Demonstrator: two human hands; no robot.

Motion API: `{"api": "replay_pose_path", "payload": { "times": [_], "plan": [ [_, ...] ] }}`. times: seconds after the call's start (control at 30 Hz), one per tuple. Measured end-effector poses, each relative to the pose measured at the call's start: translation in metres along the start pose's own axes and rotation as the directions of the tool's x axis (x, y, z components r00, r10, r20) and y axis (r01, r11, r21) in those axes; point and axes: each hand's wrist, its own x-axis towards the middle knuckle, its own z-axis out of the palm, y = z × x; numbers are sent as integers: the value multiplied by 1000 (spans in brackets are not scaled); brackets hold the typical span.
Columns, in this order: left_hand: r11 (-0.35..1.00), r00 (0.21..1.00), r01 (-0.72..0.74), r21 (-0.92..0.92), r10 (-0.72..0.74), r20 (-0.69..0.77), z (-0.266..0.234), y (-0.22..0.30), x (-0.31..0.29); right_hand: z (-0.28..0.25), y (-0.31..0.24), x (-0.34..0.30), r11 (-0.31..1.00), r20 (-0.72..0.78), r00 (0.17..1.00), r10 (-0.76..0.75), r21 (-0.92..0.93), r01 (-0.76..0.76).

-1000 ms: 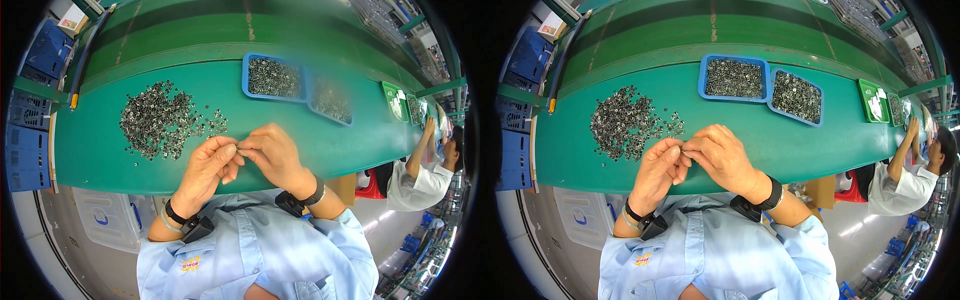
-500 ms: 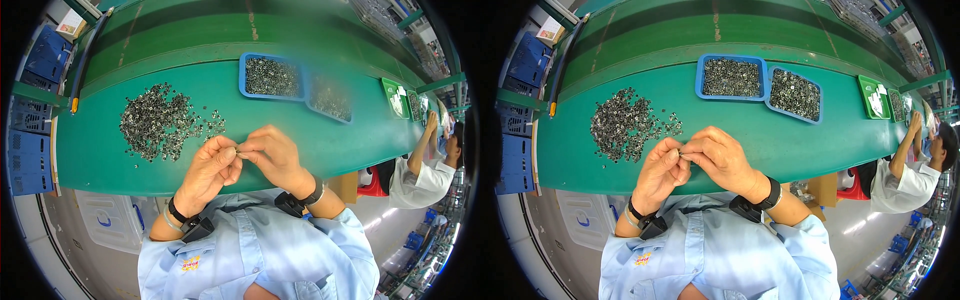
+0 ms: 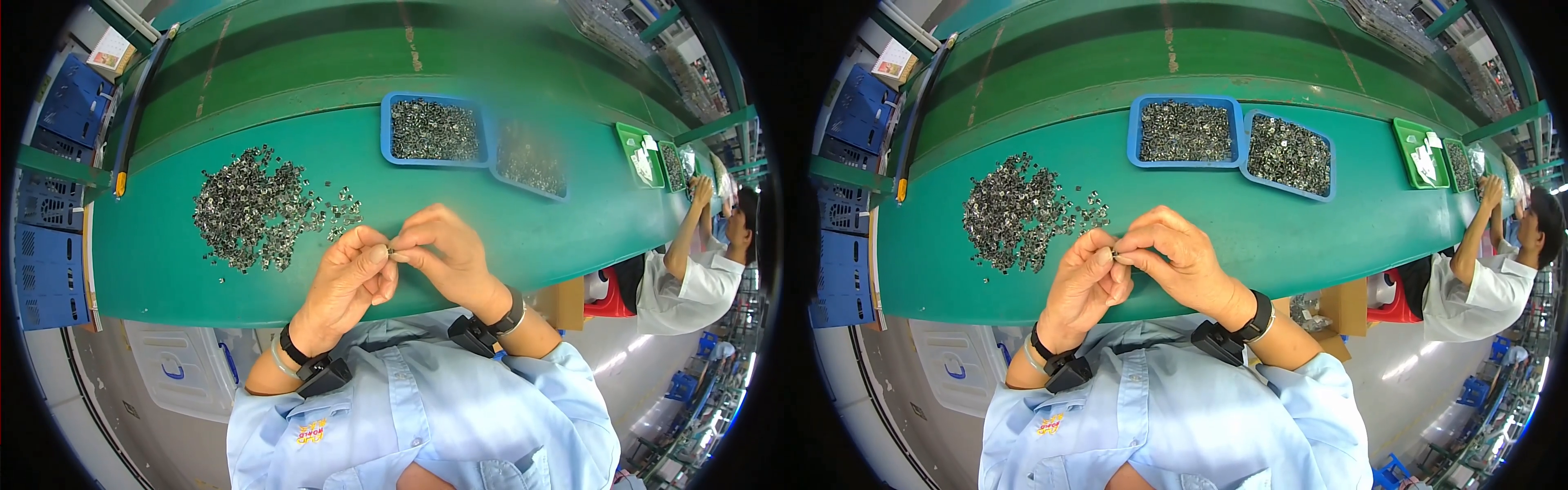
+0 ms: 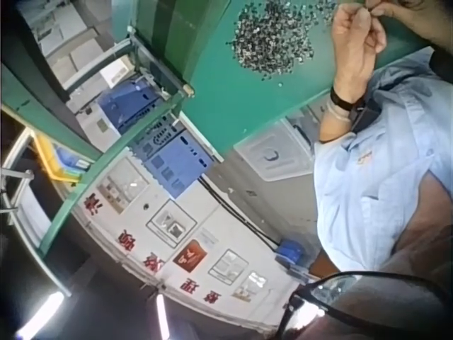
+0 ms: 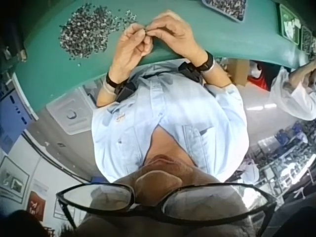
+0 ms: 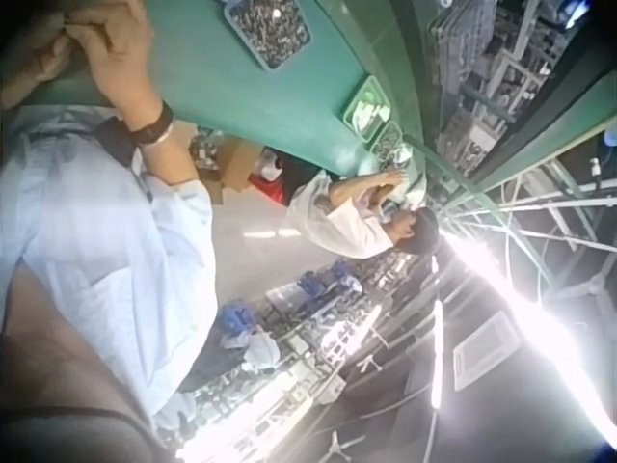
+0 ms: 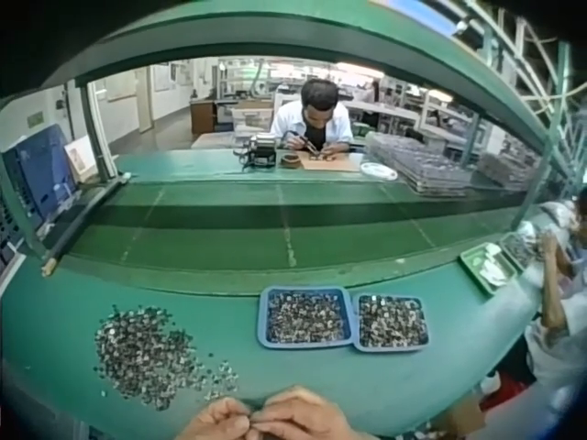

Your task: The person picks up a small metal component from a pile, rotates it between their fingers, and places it into a blue tray, repeating this process for several more components.

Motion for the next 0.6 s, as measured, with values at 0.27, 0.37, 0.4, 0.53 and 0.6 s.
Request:
{"api": "replay_pose_path", "payload": {
  "times": [0.27, 0.37, 0.4, 0.53, 0.6],
  "plan": [
    [992, 995, -25, 127, 37, -88, 4, 5, -6, -1, 0, 5, 1000, 70, 998, 2, 26, -4],
    [987, 992, -39, 156, 57, -110, 5, 6, -9, -1, 0, 7, 999, 103, 995, 13, 34, -17],
    [984, 991, -46, 170, 67, -118, 4, 6, -9, 0, 0, 7, 999, 106, 994, 13, 35, -17],
    [988, 990, -61, 144, 79, -118, 3, 4, -9, 4, 2, 6, 998, 93, 996, 14, 63, -20],
    [988, 988, -78, 137, 95, -122, 3, 3, -9, 6, 2, 5, 997, 81, 997, 16, 76, -22]
  ]
}}
